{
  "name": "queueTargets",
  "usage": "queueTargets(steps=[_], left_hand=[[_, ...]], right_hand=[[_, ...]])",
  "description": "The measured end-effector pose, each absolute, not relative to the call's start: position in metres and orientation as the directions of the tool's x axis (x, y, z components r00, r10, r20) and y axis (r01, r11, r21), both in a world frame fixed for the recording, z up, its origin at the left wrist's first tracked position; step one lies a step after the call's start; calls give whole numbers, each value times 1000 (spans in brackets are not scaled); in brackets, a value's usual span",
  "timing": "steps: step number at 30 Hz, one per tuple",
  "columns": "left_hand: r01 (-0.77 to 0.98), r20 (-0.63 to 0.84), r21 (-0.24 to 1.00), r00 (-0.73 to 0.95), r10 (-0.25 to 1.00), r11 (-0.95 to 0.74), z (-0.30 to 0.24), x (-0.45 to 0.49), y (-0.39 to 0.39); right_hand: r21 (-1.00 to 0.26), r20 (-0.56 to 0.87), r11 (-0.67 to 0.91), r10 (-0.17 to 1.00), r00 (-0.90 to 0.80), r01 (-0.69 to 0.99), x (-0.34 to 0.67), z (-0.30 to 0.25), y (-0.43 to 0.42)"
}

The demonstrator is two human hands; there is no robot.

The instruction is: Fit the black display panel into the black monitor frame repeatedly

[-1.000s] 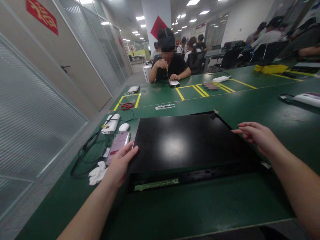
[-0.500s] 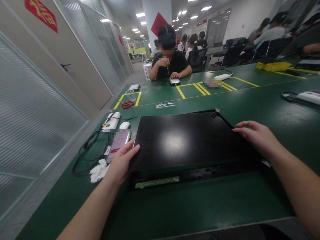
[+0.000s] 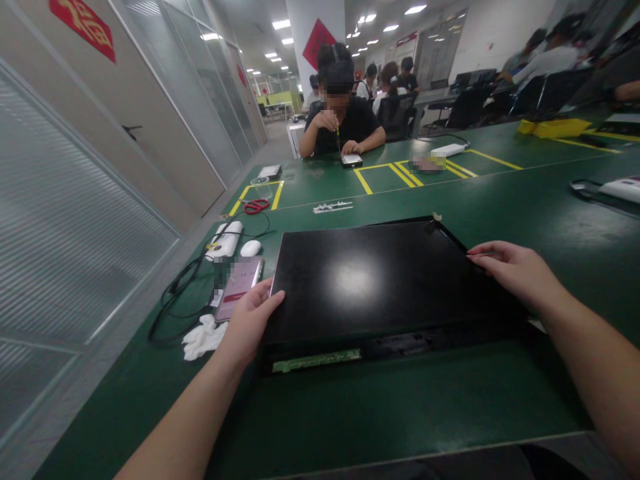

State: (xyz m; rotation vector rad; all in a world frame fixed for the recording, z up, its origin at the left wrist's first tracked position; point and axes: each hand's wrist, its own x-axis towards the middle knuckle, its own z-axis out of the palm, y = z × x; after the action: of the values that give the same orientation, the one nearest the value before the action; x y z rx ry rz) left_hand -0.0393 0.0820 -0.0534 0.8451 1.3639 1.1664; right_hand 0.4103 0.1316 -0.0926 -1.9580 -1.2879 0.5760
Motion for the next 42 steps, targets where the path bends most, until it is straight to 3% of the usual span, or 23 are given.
queueTargets(steps=[5, 42], left_hand=[[-89, -256, 965, -136, 957, 246, -58, -41, 83], [41, -183, 981, -100, 978, 188, -73, -44, 89]], right_hand=[[-681, 27, -268, 921, 388, 681, 407, -88, 129], [-609, -28, -335, 915, 403, 719, 402, -78, 129]])
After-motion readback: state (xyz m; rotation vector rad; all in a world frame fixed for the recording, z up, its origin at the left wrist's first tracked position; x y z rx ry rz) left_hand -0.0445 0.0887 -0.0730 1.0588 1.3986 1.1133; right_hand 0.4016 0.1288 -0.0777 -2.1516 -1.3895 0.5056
